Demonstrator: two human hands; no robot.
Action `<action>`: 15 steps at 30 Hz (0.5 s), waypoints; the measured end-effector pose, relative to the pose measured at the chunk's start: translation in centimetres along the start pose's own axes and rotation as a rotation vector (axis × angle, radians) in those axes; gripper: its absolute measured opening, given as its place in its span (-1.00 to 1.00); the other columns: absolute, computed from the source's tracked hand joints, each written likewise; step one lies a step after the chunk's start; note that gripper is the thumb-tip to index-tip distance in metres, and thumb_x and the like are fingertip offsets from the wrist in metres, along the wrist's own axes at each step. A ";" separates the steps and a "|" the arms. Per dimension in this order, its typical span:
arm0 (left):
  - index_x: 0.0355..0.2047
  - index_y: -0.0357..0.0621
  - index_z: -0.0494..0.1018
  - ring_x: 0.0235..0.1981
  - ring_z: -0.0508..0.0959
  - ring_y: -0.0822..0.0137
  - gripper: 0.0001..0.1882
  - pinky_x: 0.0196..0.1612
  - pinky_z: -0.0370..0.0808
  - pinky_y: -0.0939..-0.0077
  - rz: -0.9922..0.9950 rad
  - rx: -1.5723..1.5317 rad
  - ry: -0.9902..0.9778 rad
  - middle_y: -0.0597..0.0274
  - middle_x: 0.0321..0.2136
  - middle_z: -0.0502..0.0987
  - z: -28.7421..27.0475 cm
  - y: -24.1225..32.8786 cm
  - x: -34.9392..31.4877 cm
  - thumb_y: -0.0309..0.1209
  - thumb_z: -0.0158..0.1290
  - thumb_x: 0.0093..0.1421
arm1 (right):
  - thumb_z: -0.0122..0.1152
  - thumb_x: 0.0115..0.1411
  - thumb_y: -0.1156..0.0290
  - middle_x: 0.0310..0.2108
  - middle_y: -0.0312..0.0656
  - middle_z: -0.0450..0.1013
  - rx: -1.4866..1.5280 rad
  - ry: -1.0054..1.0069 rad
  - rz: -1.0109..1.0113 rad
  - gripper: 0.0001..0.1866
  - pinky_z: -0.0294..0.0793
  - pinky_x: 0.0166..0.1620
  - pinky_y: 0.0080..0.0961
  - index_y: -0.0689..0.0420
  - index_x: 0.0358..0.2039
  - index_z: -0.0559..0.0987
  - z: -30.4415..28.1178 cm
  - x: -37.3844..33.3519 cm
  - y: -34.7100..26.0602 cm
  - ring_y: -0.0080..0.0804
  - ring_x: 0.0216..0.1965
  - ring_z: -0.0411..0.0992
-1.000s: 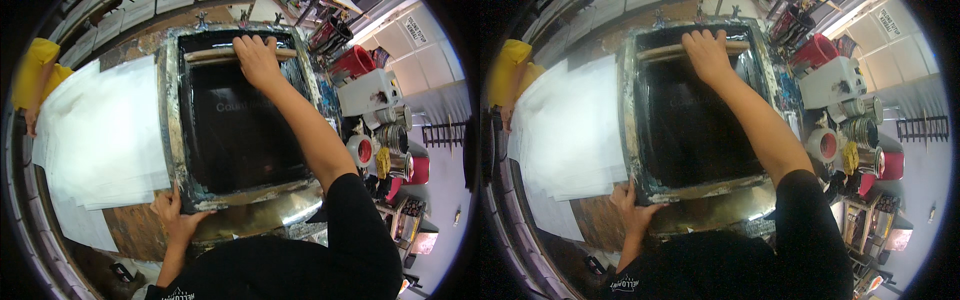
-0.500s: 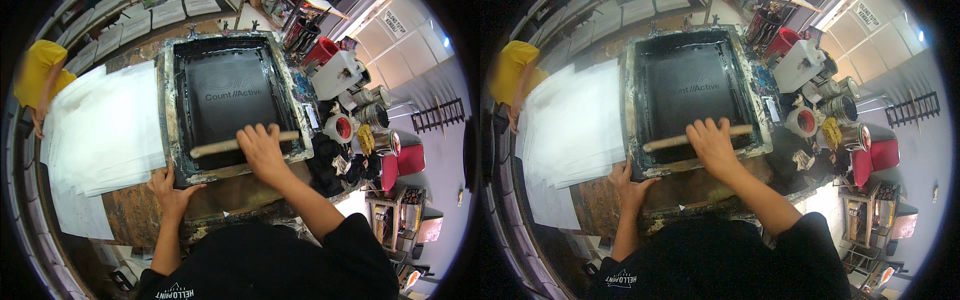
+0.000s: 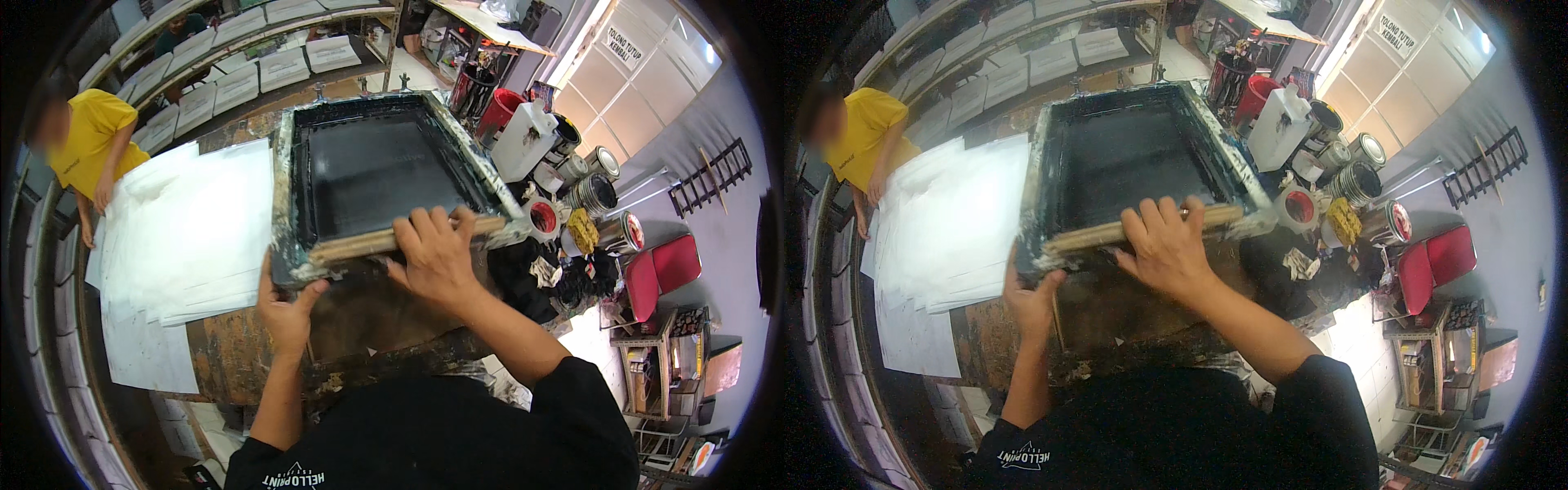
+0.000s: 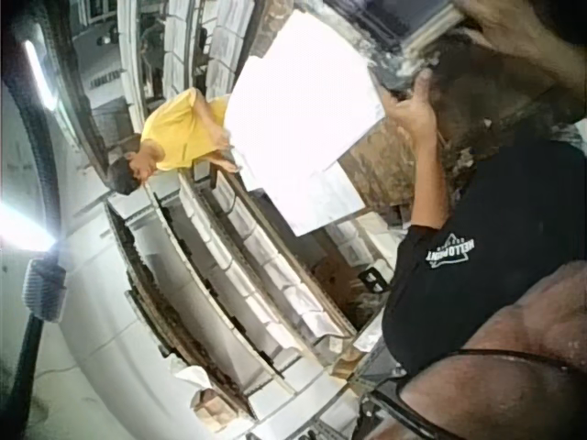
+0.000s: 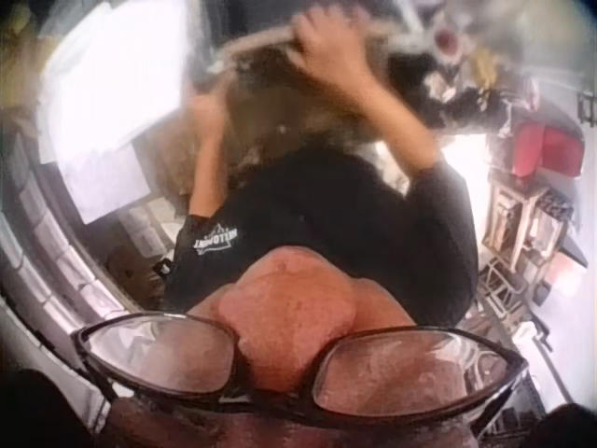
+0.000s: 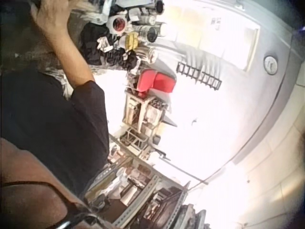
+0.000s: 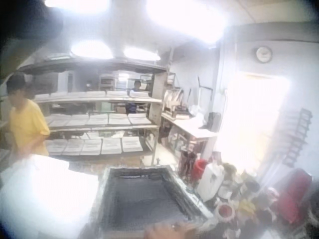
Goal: The person performs screen printing by placing sheets of paper on a surface and using a squeegee to spread ink through a mesh screen onto the paper, repeating the process for multiple sheets.
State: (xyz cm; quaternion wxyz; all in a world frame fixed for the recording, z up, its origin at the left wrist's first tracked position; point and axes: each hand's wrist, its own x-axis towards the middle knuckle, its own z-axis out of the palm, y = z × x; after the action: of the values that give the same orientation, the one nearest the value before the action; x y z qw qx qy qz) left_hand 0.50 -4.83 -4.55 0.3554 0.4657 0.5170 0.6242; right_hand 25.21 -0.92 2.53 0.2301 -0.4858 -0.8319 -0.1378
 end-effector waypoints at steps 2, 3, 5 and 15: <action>0.45 -0.40 0.15 0.15 0.53 0.28 -0.02 0.27 0.46 0.34 0.175 -0.021 0.033 0.04 0.23 0.48 0.9 2.5 1.9 -0.22 0.43 0.20 | 0.48 -0.13 -0.09 -0.33 -0.24 0.34 0.035 0.149 -0.049 -0.42 0.16 0.01 -0.05 0.02 -0.22 0.53 -1.3 4.1 1.5 -0.19 -0.22 0.36; 0.45 -0.41 0.14 0.18 0.52 0.26 -0.09 0.30 0.44 0.31 0.445 -0.202 0.086 0.01 0.26 0.44 2.1 1.7 4.2 -0.16 0.31 0.30 | 0.46 -0.11 -0.12 -0.33 -0.24 0.35 0.010 0.178 -0.077 -0.43 0.17 -0.02 -0.06 0.02 -0.24 0.51 -2.5 6.0 2.2 -0.17 -0.23 0.37; 0.45 -0.39 0.15 0.18 0.53 0.22 -0.23 0.29 0.44 0.26 0.586 -0.387 0.244 0.02 0.24 0.46 3.4 -2.0 9.2 -0.13 0.12 0.45 | 0.47 -0.07 -0.10 -0.34 -0.20 0.43 -0.020 0.210 -0.055 -0.46 0.25 0.00 -0.07 0.03 -0.28 0.52 -4.9 9.5 3.6 -0.17 -0.20 0.42; -0.20 -0.18 0.72 -0.21 0.57 -0.01 -0.74 -0.12 0.52 0.17 0.758 1.079 -0.080 -0.02 -0.30 0.57 6.9 -18.5 30.7 -0.24 0.21 0.36 | -0.24 0.44 -0.37 -0.64 -0.25 0.44 0.052 0.054 -0.030 -0.19 0.39 -0.36 -0.37 0.12 -0.54 0.55 -10.6 22.3 4.8 -0.38 -0.59 0.35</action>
State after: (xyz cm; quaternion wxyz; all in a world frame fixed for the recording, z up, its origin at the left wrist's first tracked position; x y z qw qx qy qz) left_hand -3.28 29.64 -15.80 -0.1533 0.7511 0.5438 0.3416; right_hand 22.67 13.24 23.18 0.2631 -0.4633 -0.8358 -0.1325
